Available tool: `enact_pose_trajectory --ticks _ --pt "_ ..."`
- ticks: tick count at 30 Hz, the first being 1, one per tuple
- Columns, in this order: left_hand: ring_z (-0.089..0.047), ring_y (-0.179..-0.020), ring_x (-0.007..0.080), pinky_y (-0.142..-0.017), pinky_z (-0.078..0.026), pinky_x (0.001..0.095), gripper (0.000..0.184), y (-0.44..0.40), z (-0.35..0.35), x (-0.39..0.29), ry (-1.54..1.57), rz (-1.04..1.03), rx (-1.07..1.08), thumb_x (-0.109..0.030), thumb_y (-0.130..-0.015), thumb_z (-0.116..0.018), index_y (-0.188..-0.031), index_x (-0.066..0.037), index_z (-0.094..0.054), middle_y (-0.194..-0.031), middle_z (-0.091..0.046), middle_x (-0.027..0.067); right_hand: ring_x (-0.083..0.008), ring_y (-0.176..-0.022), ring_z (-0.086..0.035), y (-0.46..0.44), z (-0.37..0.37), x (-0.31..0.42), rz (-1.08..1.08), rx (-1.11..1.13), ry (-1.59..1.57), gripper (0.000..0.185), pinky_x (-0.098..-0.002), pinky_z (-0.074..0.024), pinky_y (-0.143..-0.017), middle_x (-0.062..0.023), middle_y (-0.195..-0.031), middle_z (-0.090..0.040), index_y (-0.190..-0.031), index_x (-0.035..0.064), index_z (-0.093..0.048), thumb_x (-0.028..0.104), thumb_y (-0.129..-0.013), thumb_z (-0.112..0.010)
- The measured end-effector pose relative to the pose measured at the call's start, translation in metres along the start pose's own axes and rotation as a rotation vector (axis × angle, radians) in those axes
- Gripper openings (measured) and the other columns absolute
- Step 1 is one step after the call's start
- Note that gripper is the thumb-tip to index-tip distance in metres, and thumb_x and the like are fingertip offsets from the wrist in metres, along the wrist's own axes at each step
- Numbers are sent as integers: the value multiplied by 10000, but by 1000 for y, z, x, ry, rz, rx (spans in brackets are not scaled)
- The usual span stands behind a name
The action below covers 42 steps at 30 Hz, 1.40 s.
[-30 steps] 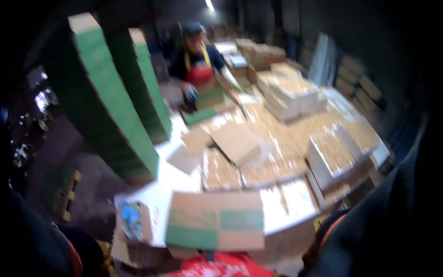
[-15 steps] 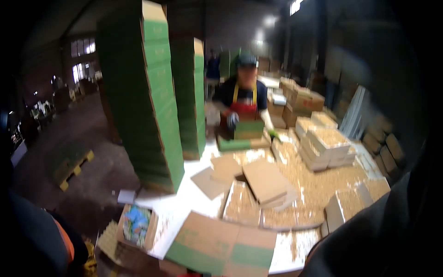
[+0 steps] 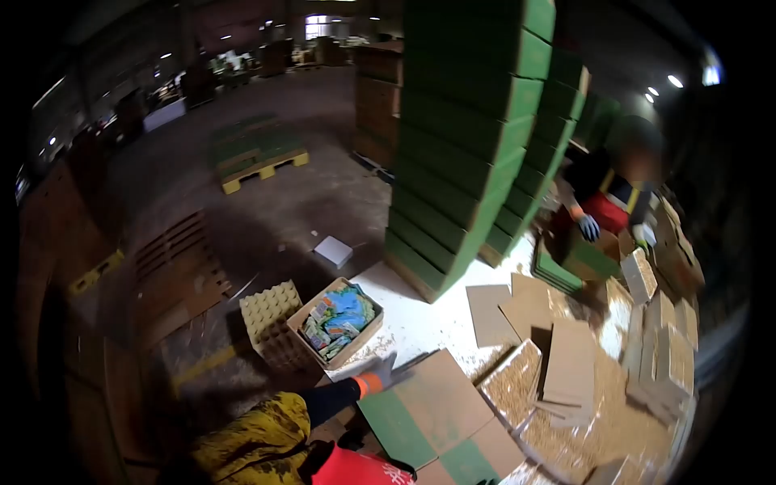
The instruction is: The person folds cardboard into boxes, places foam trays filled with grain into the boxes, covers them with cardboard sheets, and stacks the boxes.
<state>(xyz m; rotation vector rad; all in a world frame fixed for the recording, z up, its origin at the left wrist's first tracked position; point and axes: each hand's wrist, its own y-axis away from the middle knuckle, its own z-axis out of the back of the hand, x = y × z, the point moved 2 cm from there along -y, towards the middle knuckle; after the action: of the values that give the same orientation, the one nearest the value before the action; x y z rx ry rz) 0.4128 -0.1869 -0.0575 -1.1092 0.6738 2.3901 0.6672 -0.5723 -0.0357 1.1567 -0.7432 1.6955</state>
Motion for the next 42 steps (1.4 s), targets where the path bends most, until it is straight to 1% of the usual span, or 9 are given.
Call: enact_pose_trajectory --ticks 8,15,19,23,25,30,35,36,42 --pt "-187 -1384 363 -1121 -146 467 854 46 -29 30 -261 -39 -16 -687 -873 -326 -1478 -110 -153 -1513 -198 158 -203 -955 -524 0 1 -15 -49 179 -65 374 -329 -452 -814 -88 -1085 -549 -1224 14 -473 129 -882 -570" --pt "-292 -1315 315 -1098 -226 429 819 46 36 -51 -187 -524 -757 -502 -882 -503 -1458 -28 -166 -1469 -263 139 -148 -858 -587 -10 47 106 81 237 -453 353 -291 -491 -766 -67 -1008 -637 -1182 20 -551 163 -868 -624" --pt "-398 -1255 352 -1087 -245 448 604 126 85 -221 -764 -992 -603 -362 -853 -559 -1339 -29 -428 -1317 -483 170 -147 -898 -621 -27 66 61 255 410 -97 259 -300 -498 -819 -79 -1005 -672 -1079 10 -625 131 -851 -638" --pt "-594 -888 326 -801 -434 431 401 126 64 -239 -554 -743 327 -318 -826 -542 -1113 -56 -641 -905 -656 136 -205 -994 -615 -1 82 36 216 396 78 490 -326 -485 -874 -132 -1091 -643 -1282 100 -522 107 -802 -623" --pt "-605 -731 291 -677 -445 420 333 127 60 -250 -758 -1065 158 -278 -848 -510 -1031 -60 -681 -767 -659 83 -279 -1080 -572 17 90 85 97 137 -80 622 -342 -466 -908 -188 -1236 -546 -1370 109 -414 154 -797 -652" --pt "-597 -988 145 -858 -478 260 345 83 65 -246 -126 -482 810 29 -850 -478 -1162 -1 -621 -1082 -656 106 -376 -1263 -395 58 99 239 850 -309 152 734 -472 -320 -1046 -201 -1388 -385 -1413 103 -342 229 -776 -685" --pt "-577 -1038 144 -931 -437 281 314 46 64 -252 -255 -359 1048 -226 -939 -546 -1187 -47 -618 -1144 -642 104 -360 -1386 -209 43 -6 241 915 224 523 622 -516 -136 -1125 -186 -1481 -258 -1421 79 -314 320 -881 -504" --pt "-578 -1043 143 -937 -435 287 331 40 62 -253 -339 -452 1089 -260 -934 -550 -1190 -61 -619 -1154 -640 98 -378 -1378 -220 40 -15 231 997 166 954 642 -520 -132 -1125 -176 -1489 -252 -1437 81 -287 272 -855 -478" --pt "-625 -919 180 -825 -477 322 485 23 49 -247 -451 -486 1162 -460 -818 -649 -1137 -95 -656 -1042 -683 73 -405 -1242 -408 65 -20 227 1104 121 984 677 -561 -268 -1041 -153 -1371 -447 -1373 167 -435 419 -766 -598"
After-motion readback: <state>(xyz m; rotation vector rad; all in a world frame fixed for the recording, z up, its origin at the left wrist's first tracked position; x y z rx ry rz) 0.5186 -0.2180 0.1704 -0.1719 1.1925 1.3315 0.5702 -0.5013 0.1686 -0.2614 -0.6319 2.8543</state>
